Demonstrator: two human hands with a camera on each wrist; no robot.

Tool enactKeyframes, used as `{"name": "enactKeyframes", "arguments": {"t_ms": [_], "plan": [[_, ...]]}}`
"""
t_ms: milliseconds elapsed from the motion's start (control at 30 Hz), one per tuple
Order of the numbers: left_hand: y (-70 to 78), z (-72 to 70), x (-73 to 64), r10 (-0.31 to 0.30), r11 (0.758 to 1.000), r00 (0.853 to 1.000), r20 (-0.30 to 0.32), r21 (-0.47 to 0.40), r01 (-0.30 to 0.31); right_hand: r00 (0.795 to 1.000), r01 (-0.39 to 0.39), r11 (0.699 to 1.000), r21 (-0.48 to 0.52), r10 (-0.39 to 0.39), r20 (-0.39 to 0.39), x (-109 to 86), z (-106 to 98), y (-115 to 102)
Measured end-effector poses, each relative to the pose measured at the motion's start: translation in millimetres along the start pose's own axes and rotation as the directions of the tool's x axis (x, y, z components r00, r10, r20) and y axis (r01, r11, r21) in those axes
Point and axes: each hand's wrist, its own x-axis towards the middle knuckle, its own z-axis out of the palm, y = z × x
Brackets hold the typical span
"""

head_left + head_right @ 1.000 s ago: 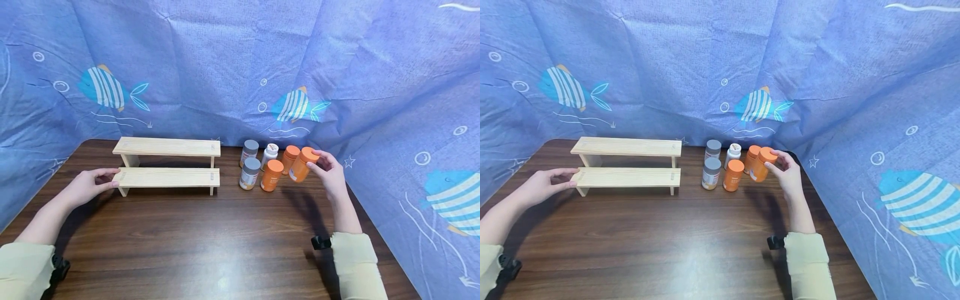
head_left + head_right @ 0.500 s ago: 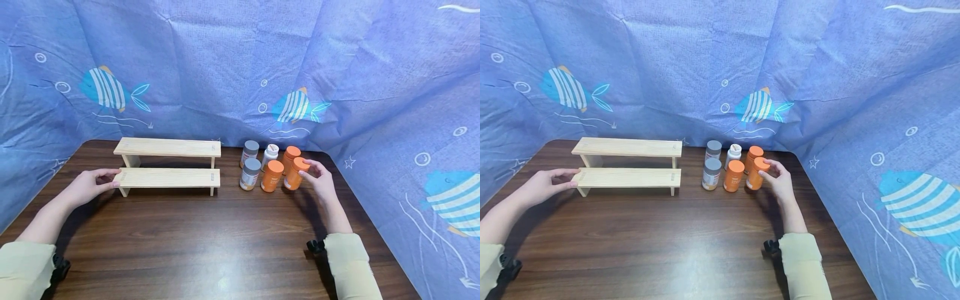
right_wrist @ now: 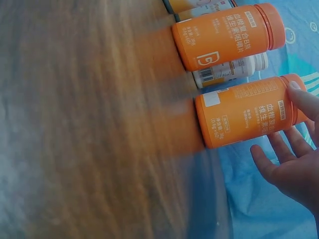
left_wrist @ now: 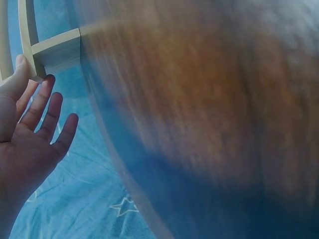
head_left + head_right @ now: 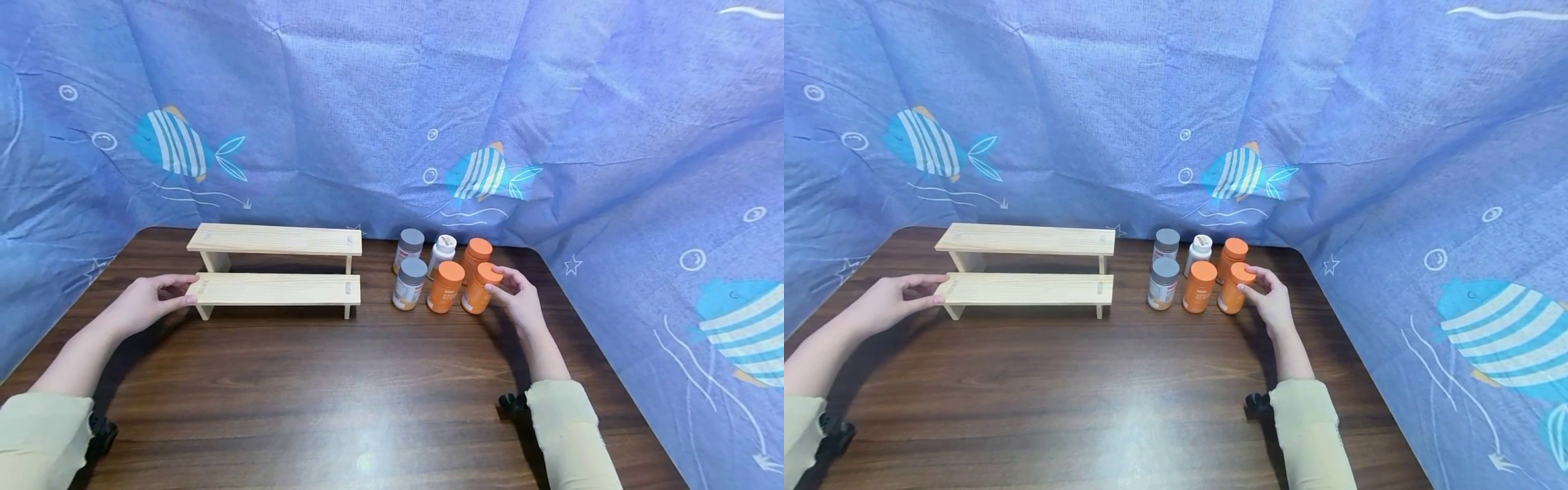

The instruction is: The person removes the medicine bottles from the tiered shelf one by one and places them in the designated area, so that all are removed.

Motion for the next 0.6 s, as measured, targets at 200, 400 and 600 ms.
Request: {"name": "enactKeyframes", "arguments": {"t_ms": [200, 400, 600], "plan": [[-2.3, 0.9, 1.5, 0.008, 1.000, 1.000, 0.004, -0.009, -0.008, 1.000, -0.023, 1.000, -0.017, 0.023, -0.020, -1.1, 0, 0], [-1.4, -1.0, 4.9, 0.014, 1.000, 1.000, 0.013, 0.007, -0.014, 1.000, -0.017, 1.000, 0.001, 0.017, -0.018, 3.6, -3, 9], [11.9, -10.9, 6.7, -0.055, 0.995, 0.998, 0.018, 0.079, 0.054, 0.997, 0.062, 0.998, -0.026, -0.063, -0.042, 4.9, -5, 9]]}}
